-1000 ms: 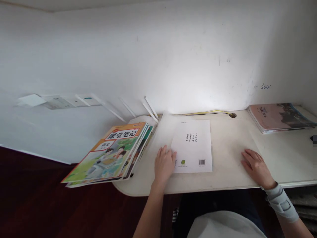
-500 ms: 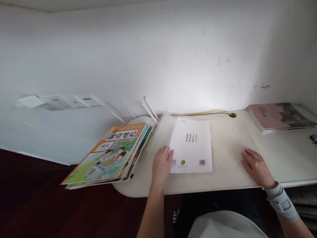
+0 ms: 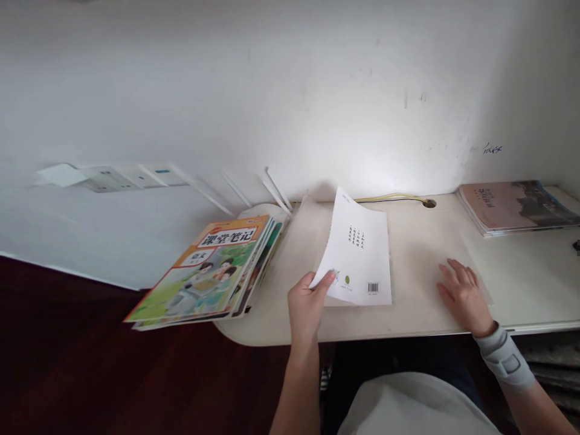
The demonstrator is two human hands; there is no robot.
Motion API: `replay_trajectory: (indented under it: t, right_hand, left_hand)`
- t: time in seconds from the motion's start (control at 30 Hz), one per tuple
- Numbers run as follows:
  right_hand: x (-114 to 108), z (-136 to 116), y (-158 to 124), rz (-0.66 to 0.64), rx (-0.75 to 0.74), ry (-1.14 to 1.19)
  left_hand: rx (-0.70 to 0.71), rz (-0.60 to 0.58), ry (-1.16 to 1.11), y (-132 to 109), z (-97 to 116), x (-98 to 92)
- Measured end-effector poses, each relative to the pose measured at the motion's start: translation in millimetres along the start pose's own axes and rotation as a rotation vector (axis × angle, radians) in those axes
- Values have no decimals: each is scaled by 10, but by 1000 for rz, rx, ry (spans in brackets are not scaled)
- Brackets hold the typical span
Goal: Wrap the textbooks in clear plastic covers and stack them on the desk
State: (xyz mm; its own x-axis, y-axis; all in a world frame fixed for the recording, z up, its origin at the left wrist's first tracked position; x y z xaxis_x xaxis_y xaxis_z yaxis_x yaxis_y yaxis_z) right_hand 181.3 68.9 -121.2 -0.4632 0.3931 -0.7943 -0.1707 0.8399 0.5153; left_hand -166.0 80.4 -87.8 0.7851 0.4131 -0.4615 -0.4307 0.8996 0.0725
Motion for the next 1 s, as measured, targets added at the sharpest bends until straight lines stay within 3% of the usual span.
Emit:
replay_trajectory:
  t: [0.1, 0.17, 0.27, 0.33, 0.43, 0.63, 0.73, 0.83, 0.9, 1.0]
  right_hand:
    - [-10, -530, 275, -49, -68, 285]
    - [18, -797, 513, -141, -26, 551]
    - [122, -914, 815, -267, 177, 936]
    - [223, -873, 912, -328, 316, 1158]
    - [389, -751, 900, -352, 509, 1467]
    - [651, -740, 741, -357, 712, 1850]
    - [661, -748, 706, -363, 743, 1864]
    - [565, -591, 655, -335, 698, 1715]
    - [423, -310, 588, -218, 639, 1444]
    - [93, 163, 415, -3, 472, 771]
  left_hand:
    - [161, 45, 131, -142, 326, 191]
    - [357, 60, 269, -306, 582, 375]
    - [684, 6, 395, -594, 858, 699]
    - [831, -18, 396, -727, 925, 830]
    - [894, -38, 338, -758, 891, 887]
    - [821, -57, 316, -651, 712, 843]
    - [895, -88, 415, -670, 721, 896]
    - [1042, -174, 566, -734, 787, 1068]
    - [1090, -231, 667, -761, 822, 1223]
    - [1119, -309, 794, -827, 864, 1490]
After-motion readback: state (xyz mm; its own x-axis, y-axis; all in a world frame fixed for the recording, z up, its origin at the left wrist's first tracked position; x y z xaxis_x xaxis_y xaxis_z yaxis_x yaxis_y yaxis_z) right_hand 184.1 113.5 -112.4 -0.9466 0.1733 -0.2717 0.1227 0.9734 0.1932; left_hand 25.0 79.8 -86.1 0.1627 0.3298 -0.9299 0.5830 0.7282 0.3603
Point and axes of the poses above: each hand's wrist, its own y-axis towards the middle knuckle, its own x-axis out of the palm, z = x × y, the point moved 8 cm from there along y, towards the middle knuckle, and after that the axes turned 8 degrees about y, right-handed, at the moved point
